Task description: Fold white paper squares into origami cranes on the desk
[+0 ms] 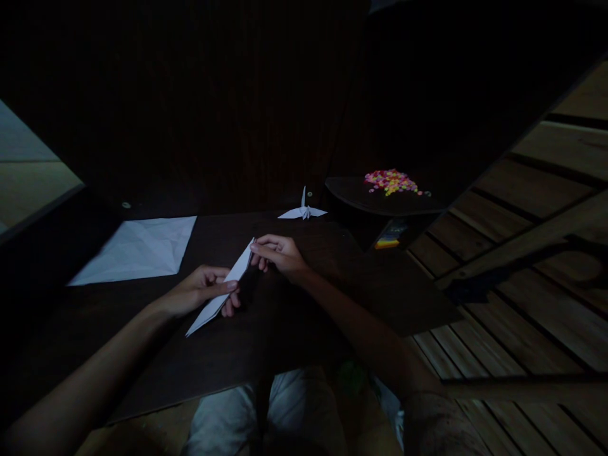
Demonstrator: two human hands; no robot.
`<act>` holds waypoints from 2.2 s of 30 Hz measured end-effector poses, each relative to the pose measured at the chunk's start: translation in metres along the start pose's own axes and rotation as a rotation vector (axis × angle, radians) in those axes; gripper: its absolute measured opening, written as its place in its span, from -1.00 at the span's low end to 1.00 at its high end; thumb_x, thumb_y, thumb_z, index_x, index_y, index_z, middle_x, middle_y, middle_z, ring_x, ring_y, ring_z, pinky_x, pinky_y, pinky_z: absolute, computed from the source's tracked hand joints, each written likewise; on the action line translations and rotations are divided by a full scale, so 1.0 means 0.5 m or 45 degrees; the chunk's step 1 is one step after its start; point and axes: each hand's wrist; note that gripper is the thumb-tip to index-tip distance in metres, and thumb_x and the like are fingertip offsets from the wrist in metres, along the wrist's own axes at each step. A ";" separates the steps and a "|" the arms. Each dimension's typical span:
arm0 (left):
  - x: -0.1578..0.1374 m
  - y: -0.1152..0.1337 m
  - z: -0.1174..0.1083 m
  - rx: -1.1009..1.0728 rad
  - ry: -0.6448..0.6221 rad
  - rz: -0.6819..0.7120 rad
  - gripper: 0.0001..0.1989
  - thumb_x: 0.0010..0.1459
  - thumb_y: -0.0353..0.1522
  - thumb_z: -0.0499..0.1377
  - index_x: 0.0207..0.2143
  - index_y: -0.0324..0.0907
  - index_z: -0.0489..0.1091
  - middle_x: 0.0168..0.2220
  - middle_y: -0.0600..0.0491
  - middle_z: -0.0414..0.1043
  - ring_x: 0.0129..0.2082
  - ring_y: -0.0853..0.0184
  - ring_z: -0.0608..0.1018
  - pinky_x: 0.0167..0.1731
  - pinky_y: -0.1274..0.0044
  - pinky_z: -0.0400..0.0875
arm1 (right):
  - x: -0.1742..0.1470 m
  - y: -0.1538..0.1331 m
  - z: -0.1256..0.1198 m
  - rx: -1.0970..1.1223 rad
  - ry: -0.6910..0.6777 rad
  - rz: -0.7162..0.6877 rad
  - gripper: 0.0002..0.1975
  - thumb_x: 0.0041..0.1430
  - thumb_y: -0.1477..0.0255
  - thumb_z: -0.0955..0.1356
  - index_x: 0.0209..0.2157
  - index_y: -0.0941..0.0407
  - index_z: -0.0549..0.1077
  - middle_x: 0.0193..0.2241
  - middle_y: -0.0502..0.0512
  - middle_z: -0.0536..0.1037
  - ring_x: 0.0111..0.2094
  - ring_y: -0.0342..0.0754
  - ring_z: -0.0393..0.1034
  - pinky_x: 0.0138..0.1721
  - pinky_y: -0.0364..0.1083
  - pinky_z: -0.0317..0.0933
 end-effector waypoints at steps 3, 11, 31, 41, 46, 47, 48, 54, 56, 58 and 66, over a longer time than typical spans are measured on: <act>0.007 -0.016 0.002 -0.175 -0.007 0.011 -0.75 0.08 -0.26 0.27 -0.44 -0.31 0.41 -0.51 -0.07 0.54 -0.62 0.36 0.55 -0.61 0.60 0.45 | -0.001 -0.001 0.001 0.015 -0.005 -0.034 -0.67 -0.01 0.17 0.42 -0.40 0.18 0.44 -0.60 0.01 0.49 -0.67 -0.24 0.28 -0.66 -0.22 0.14; 0.019 -0.036 0.014 -0.519 0.005 -0.005 -0.69 -0.02 -0.21 0.33 -0.46 -0.28 0.37 -0.61 0.02 0.44 -0.70 0.44 0.45 -0.69 0.67 0.33 | -0.014 0.004 0.017 0.045 -0.143 0.021 -0.65 0.00 0.20 0.42 -0.29 0.19 0.43 -0.60 -0.06 0.43 -0.71 -0.28 0.18 -0.69 -0.24 -0.02; 0.036 -0.037 0.051 -0.411 0.282 0.233 -0.69 0.13 -0.16 0.19 -0.24 -0.17 0.21 -0.39 0.08 0.45 -0.62 0.37 0.54 -0.64 0.55 0.46 | -0.016 0.004 0.025 -0.072 -0.063 0.150 -0.66 -0.12 0.24 0.47 -0.36 0.21 0.47 -0.65 -0.10 0.39 -0.70 -0.30 0.14 -0.69 -0.25 -0.05; 0.032 -0.033 0.055 -0.058 0.505 0.373 -0.71 0.12 -0.21 0.20 -0.25 -0.15 0.18 -0.28 0.09 0.44 -0.48 0.38 0.58 -0.46 0.52 0.51 | -0.008 0.010 0.015 -0.044 0.080 0.118 -0.66 -0.13 0.25 0.47 -0.36 0.22 0.48 -0.63 -0.06 0.45 -0.72 -0.30 0.16 -0.73 -0.26 -0.01; 0.031 -0.036 0.053 0.066 0.533 0.434 -0.72 0.07 -0.28 0.25 -0.25 -0.18 0.24 -0.30 0.06 0.47 -0.45 0.39 0.56 -0.45 0.58 0.46 | -0.006 0.014 0.017 -0.013 0.068 0.098 -0.65 -0.11 0.24 0.46 -0.36 0.22 0.48 -0.62 -0.05 0.45 -0.73 -0.29 0.17 -0.74 -0.26 0.01; 0.031 -0.036 0.052 0.063 0.541 0.431 -0.72 0.07 -0.27 0.24 -0.25 -0.19 0.24 -0.30 0.05 0.48 -0.45 0.39 0.56 -0.46 0.58 0.45 | -0.007 0.014 0.017 -0.015 0.063 0.089 -0.65 -0.10 0.23 0.46 -0.36 0.22 0.49 -0.62 -0.05 0.45 -0.73 -0.29 0.16 -0.74 -0.26 0.01; 0.031 -0.035 0.051 0.059 0.549 0.425 -0.72 0.06 -0.26 0.24 -0.25 -0.19 0.25 -0.30 0.05 0.48 -0.47 0.39 0.56 -0.47 0.58 0.44 | -0.007 0.014 0.016 -0.023 0.053 0.079 -0.66 -0.09 0.23 0.45 -0.37 0.22 0.49 -0.62 -0.04 0.45 -0.73 -0.29 0.16 -0.74 -0.26 0.01; 0.031 -0.030 0.046 0.068 0.681 0.390 -0.64 0.01 -0.20 0.27 -0.22 -0.20 0.28 -0.40 0.07 0.50 -0.49 0.39 0.53 -0.50 0.61 0.37 | -0.009 0.012 0.014 -0.127 -0.008 0.024 -0.69 0.07 0.25 0.32 -0.54 0.22 0.46 -0.63 -0.03 0.43 -0.75 -0.30 0.14 -0.74 -0.25 -0.01; 0.031 -0.029 0.044 0.057 0.731 0.362 -0.59 -0.03 -0.17 0.28 -0.20 -0.21 0.29 -0.47 0.09 0.49 -0.50 0.38 0.52 -0.52 0.61 0.35 | -0.007 0.015 0.014 -0.155 0.049 0.028 -0.71 0.06 0.27 0.31 -0.53 0.21 0.46 -0.63 -0.04 0.42 -0.76 -0.30 0.15 -0.75 -0.24 0.00; 0.031 -0.027 0.040 0.034 0.750 0.311 -0.52 -0.05 -0.14 0.29 -0.16 -0.23 0.30 -0.53 0.11 0.48 -0.53 0.36 0.51 -0.53 0.60 0.34 | -0.004 0.019 0.013 -0.178 0.105 0.025 -0.75 0.04 0.29 0.32 -0.49 0.21 0.47 -0.62 -0.04 0.43 -0.75 -0.29 0.17 -0.75 -0.24 0.00; 0.035 -0.033 0.023 0.044 0.683 0.211 -0.63 -0.03 -0.15 0.28 -0.30 -0.27 0.49 -0.49 0.05 0.53 -0.50 0.34 0.51 -0.47 0.57 0.35 | -0.004 0.031 0.012 -0.256 0.151 -0.049 -0.79 0.04 0.31 0.33 -0.47 0.18 0.43 -0.75 -0.13 0.33 -0.77 -0.28 0.14 -0.75 -0.26 0.00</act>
Point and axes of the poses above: each hand's wrist, its own x-axis towards the middle knuckle, its own z-axis out of the palm, y = z × x
